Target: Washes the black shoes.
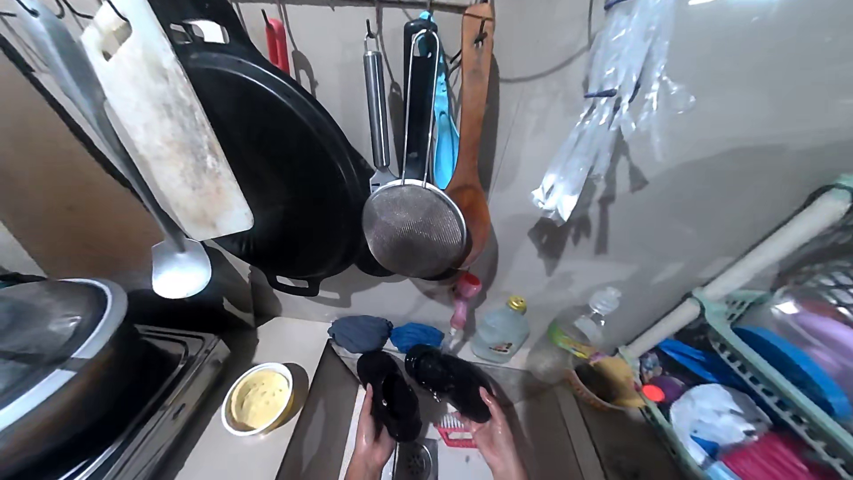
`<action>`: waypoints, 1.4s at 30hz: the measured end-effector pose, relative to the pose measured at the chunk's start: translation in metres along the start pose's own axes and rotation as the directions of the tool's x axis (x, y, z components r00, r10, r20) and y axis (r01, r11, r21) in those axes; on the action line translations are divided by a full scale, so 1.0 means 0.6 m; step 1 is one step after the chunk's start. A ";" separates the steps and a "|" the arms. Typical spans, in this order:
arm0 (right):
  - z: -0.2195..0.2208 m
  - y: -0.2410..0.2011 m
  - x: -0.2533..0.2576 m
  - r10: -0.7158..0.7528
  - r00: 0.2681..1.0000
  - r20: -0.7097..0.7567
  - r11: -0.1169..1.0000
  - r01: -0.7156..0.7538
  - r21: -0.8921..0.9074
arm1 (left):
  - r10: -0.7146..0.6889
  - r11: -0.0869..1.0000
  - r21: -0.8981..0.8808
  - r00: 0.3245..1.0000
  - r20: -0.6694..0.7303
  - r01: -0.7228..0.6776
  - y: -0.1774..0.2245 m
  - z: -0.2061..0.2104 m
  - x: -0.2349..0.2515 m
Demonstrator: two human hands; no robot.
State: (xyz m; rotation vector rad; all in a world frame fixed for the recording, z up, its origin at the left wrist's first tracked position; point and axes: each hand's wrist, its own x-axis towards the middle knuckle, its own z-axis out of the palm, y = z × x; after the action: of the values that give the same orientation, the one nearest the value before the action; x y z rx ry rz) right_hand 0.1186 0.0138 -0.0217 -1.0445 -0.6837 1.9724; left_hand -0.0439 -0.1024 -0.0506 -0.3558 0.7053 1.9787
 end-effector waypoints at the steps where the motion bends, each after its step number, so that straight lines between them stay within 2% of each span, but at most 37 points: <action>1: 0.005 -0.016 -0.012 -0.077 0.997 0.031 0.988 0.081 -0.133 | -0.019 1.000 -0.002 1.000 0.006 0.019 -0.004 0.000 0.003; 3: 0.007 -0.045 -0.032 -0.231 0.963 0.139 0.889 0.268 -0.373 | -0.045 0.998 0.037 0.999 0.011 0.044 -0.013 0.006 0.005; 5: 0.003 -0.074 -0.051 -0.332 0.895 0.298 0.674 0.446 -0.589 | -0.054 0.997 0.053 0.997 0.047 0.052 -0.024 0.008 0.009; 7: 0.011 -0.102 -0.079 -0.335 0.832 0.442 0.490 0.554 -0.673 | -0.073 0.997 0.038 0.995 0.075 0.070 -0.034 0.010 0.015; 10: 0.021 -0.124 -0.116 -0.266 0.764 0.588 0.367 0.644 -0.671 | -0.076 0.997 0.014 0.995 0.059 0.075 -0.051 0.021 0.013; 12: 0.025 -0.129 -0.133 -0.252 0.690 0.678 0.315 0.721 -0.617 | -0.043 0.999 -0.006 0.995 0.091 0.044 -0.064 0.025 0.013; 14: 0.020 -0.130 -0.141 -0.279 0.603 0.748 0.249 0.797 -0.550 | -0.049 0.999 -0.005 0.993 0.112 0.050 -0.072 0.031 0.007; 16: 0.008 -0.134 -0.141 -0.344 0.533 0.773 0.217 0.846 -0.487 | -0.056 0.998 0.030 0.997 0.057 0.055 -0.079 0.041 0.001; 17: -0.002 -0.136 -0.139 -0.386 0.535 0.752 0.237 0.845 -0.480 | -0.066 0.997 0.051 0.997 0.043 0.064 -0.082 0.043 0.001; 18: -0.011 -0.138 -0.139 -0.435 0.571 0.696 0.283 0.821 -0.496 | -0.073 0.995 0.075 0.997 0.035 0.070 -0.084 0.044 0.001; 21: -0.021 -0.132 -0.135 -0.532 0.775 0.340 0.567 0.625 -0.537 | -0.044 0.990 0.138 0.998 0.054 0.036 -0.087 0.046 0.001; 23: -0.022 -0.114 -0.111 -0.463 0.885 0.044 0.785 0.433 -0.444 | 0.012 0.979 0.202 0.999 0.033 -0.018 -0.087 0.046 0.000; 25: -0.024 -0.088 -0.086 -0.353 0.930 -0.098 0.893 0.304 -0.333 | 0.073 0.955 0.290 0.997 -0.021 -0.064 -0.086 0.053 -0.006; 27: -0.022 -0.059 -0.071 -0.237 0.963 -0.132 0.943 0.196 -0.268 | 0.123 0.936 0.334 0.992 -0.023 -0.108 -0.081 0.060 -0.019; 29: -0.018 -0.031 -0.056 -0.102 0.984 -0.147 0.989 0.084 -0.122 | 0.141 0.940 0.307 0.989 0.036 -0.146 -0.073 0.059 -0.026; 31: -0.014 -0.007 -0.048 0.006 0.989 -0.151 1.000 -0.003 0.023 | 0.155 0.927 0.319 0.976 0.156 -0.198 -0.059 0.046 -0.031; 33: -0.008 0.009 -0.045 0.098 0.984 -0.149 0.988 -0.079 0.130 | 0.176 0.907 0.355 0.969 0.174 -0.228 -0.045 0.039 -0.032; 37: 0.005 0.032 -0.042 0.179 0.976 -0.126 0.945 -0.135 0.297 | 0.213 0.901 0.352 0.966 0.147 -0.252 -0.016 0.037 -0.046; 42: 0.006 0.058 -0.028 0.219 0.972 -0.087 0.922 -0.177 0.345 | 0.235 0.936 0.228 0.958 0.162 -0.268 0.001 0.036 -0.049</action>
State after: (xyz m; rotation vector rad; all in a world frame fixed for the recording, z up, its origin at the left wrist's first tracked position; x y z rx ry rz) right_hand 0.1082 -0.0196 -0.0383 -1.0445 -0.1654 2.0823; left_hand -0.0288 -0.1101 -0.0179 0.0205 0.9381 2.0996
